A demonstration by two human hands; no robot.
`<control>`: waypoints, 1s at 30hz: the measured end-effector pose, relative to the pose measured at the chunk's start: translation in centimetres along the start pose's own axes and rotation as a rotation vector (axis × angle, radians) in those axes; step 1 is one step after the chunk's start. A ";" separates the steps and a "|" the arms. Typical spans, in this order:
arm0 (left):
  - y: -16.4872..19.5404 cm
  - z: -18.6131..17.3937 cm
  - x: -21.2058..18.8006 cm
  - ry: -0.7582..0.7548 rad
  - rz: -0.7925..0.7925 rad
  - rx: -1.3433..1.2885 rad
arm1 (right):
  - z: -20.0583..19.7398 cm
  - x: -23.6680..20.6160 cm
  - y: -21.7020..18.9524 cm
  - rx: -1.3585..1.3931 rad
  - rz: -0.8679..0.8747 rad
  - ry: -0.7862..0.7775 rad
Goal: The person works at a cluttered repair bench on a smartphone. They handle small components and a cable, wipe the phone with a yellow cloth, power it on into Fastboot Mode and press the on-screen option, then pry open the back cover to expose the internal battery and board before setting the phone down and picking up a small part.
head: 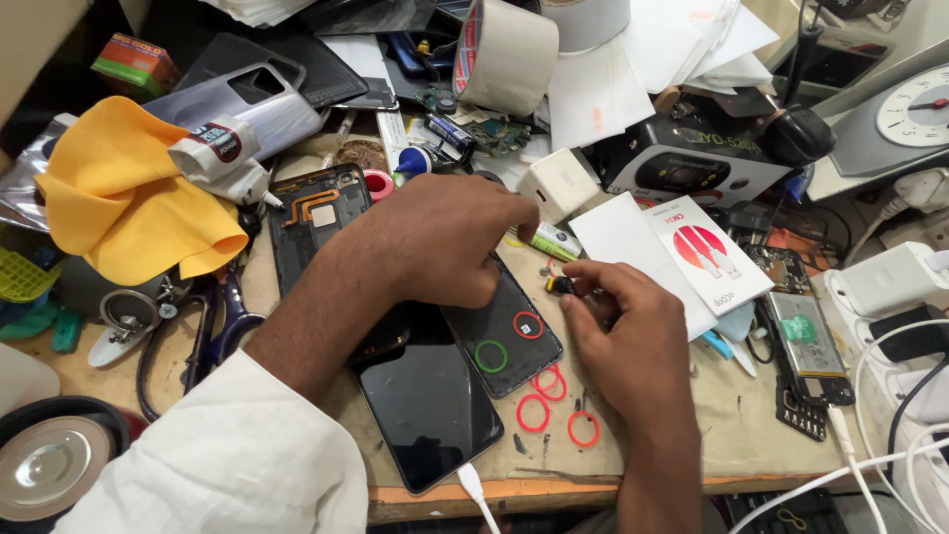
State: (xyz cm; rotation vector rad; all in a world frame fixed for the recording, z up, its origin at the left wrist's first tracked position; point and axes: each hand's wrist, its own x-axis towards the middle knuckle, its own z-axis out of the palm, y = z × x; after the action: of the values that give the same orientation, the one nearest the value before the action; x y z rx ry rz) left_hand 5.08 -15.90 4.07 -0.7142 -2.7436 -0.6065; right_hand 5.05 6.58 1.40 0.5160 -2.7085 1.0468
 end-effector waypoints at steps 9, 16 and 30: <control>-1.6 -0.9 -0.3 0.065 -0.112 0.203 | -1.3 -2.7 -4.8 -0.163 0.104 -0.062; -2.0 -1.6 -0.5 -0.013 -0.306 0.390 | 4.5 -8.0 -9.9 -0.344 -0.211 -0.294; -2.9 -1.5 -0.9 0.048 -0.409 0.405 | 1.6 -6.4 -10.5 -0.395 0.104 -0.547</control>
State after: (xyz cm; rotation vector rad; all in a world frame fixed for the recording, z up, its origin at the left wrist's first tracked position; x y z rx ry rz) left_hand 4.54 -19.26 4.09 -0.0453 -2.8481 -0.1197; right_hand 14.92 -0.12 4.77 0.6698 -3.3311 0.3941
